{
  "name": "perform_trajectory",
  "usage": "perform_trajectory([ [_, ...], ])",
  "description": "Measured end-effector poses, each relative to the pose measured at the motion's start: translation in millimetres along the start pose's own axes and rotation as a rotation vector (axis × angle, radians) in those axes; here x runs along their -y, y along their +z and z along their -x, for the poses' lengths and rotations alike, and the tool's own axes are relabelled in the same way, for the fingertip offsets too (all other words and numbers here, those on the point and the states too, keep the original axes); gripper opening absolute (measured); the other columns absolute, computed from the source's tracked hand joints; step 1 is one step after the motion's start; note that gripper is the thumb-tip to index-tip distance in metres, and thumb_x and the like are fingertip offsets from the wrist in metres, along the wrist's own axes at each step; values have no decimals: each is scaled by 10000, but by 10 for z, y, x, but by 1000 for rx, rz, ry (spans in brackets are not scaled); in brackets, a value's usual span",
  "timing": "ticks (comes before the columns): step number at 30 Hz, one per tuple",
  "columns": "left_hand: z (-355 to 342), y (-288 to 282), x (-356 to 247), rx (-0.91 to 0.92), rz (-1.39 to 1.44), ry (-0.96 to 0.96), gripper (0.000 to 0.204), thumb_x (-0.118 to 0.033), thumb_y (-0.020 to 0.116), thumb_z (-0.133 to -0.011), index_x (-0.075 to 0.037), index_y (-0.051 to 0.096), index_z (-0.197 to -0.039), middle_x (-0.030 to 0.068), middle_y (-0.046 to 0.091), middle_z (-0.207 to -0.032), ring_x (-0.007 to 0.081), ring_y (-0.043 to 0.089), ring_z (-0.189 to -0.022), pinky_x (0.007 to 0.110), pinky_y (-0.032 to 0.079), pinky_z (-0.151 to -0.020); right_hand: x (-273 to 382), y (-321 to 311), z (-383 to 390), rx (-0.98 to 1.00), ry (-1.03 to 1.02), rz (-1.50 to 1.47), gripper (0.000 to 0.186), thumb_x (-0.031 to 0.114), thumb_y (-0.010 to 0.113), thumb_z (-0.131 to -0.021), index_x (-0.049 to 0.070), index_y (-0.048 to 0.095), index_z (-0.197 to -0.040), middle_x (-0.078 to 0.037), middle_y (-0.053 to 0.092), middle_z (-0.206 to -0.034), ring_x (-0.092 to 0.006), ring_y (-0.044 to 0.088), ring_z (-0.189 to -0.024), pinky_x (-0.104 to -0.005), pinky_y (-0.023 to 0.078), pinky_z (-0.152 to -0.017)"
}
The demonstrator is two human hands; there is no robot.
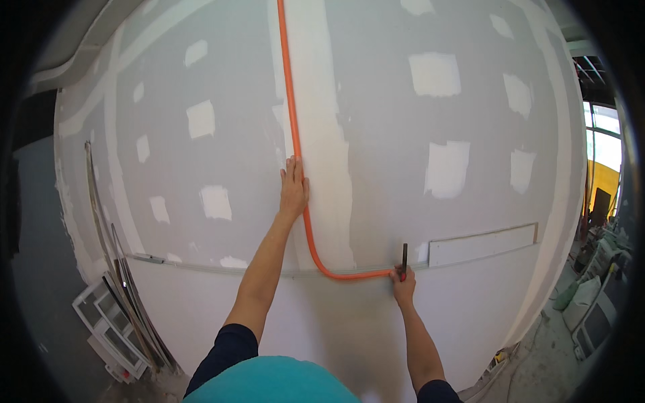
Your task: The person uses a heat gun to soften an orange conduit pipe and bends it into a curve by hand. They then use pliers to cut the pipe to length before fitting the bent section into a pre-installed track on a wall.
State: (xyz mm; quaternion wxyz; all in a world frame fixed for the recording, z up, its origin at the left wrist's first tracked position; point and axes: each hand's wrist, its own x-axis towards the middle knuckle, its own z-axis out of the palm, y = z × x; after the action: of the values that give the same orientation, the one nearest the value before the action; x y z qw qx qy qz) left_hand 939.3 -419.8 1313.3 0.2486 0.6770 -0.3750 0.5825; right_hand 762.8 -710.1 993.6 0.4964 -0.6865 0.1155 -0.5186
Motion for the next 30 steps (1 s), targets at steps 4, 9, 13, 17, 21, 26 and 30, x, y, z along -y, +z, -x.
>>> perform_trajectory([
  [4, 12, -31, -55, -15, -28, 29, 681, -74, 544, -996, 29, 224, -1589, 260, 257, -1625, 433, 263, -1513, 606, 280, -1195, 119, -120, 20, 16, -38, 33, 293, 141, 783, -871, 44, 671, -1124, -110, 709, -1007, -243, 688, -965, -379, 529, -889],
  [9, 99, 104, 161, 24, -55, 43, 699, -130, 590, -983, 43, 251, -1569, 267, 287, -1599, 447, 304, -1479, 651, 304, -1149, -160, -54, -26, 88, -24, 98, 387, 277, 807, -883, 45, 683, -1166, -93, 726, -1048, -227, 679, -1000, -370, 525, -905],
  [13, -81, 123, 195, -73, -170, 166, 612, -271, 607, -983, -6, 374, -1484, 226, 428, -1447, 404, 439, -1315, 596, 400, -1023, -129, -31, -105, 63, -62, 66, 347, 258, 778, -913, 41, 683, -1166, -85, 727, -1048, -199, 674, -988, -350, 523, -892],
  [17, 81, 202, 244, 89, -44, -7, 703, -159, 575, -970, -20, 266, -1586, 236, 297, -1612, 437, 296, -1486, 621, 265, -1196, -57, 48, -114, 94, 26, -23, 317, 261, 744, -934, 40, 687, -1154, -117, 720, -1055, -235, 684, -1009, -364, 516, -930],
  [21, 130, 223, 199, 105, -80, 5, 767, -145, 620, -942, -10, 228, -1587, 245, 274, -1608, 454, 308, -1470, 654, 286, -1172, -25, 5, -109, 94, 25, 10, 298, 258, 733, -945, 45, 691, -1150, -109, 723, -1051, -220, 686, -1011, -357, 520, -927],
  [26, 133, 175, 85, 103, -95, -8, 759, -125, 617, -939, -16, 230, -1583, 237, 279, -1607, 433, 318, -1471, 620, 290, -1184, -62, -36, -59, 82, 37, -100, 281, 228, 743, -937, 50, 695, -1149, -99, 720, -1065, -201, 687, -1017, -350, 525, -931],
  [30, 91, 113, 188, 2, -143, 2, 747, -56, 582, -915, -18, 251, -1582, 250, 399, -1540, 427, 341, -1466, 551, 318, -1191, 20, 15, -57, 130, 40, -81, 270, 199, 753, -925, 60, 699, -1151, -98, 711, -1092, -198, 690, -998, -346, 527, -933],
])
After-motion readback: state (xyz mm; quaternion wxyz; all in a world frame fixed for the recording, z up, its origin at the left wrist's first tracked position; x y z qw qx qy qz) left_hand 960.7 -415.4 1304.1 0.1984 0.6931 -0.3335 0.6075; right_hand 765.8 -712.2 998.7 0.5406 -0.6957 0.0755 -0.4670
